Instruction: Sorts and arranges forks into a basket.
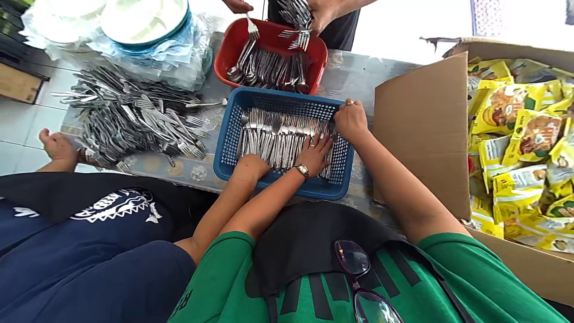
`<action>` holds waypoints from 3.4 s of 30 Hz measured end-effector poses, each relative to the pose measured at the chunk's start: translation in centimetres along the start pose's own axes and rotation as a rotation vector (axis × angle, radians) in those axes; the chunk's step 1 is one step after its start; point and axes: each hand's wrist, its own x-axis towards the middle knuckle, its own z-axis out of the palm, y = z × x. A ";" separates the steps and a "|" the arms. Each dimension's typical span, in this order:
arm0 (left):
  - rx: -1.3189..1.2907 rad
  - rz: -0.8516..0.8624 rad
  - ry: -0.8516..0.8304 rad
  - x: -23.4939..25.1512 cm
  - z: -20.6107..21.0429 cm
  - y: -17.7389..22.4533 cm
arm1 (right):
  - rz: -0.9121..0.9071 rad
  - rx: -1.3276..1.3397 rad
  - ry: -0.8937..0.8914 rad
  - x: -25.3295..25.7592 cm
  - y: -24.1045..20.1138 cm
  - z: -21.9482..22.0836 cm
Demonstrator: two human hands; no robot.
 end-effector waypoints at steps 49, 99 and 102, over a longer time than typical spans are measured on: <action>0.220 0.113 -0.239 -0.1 1.3 -1.6 | -0.084 0.246 0.191 -4.8 -1.7 4.5; 0.268 0.204 -0.196 0.3 1.9 -1.7 | -0.071 0.234 0.183 -4.7 -1.7 4.8; 0.275 0.194 -0.214 0.4 1.9 -1.6 | -0.073 0.244 0.209 -4.7 -1.7 4.8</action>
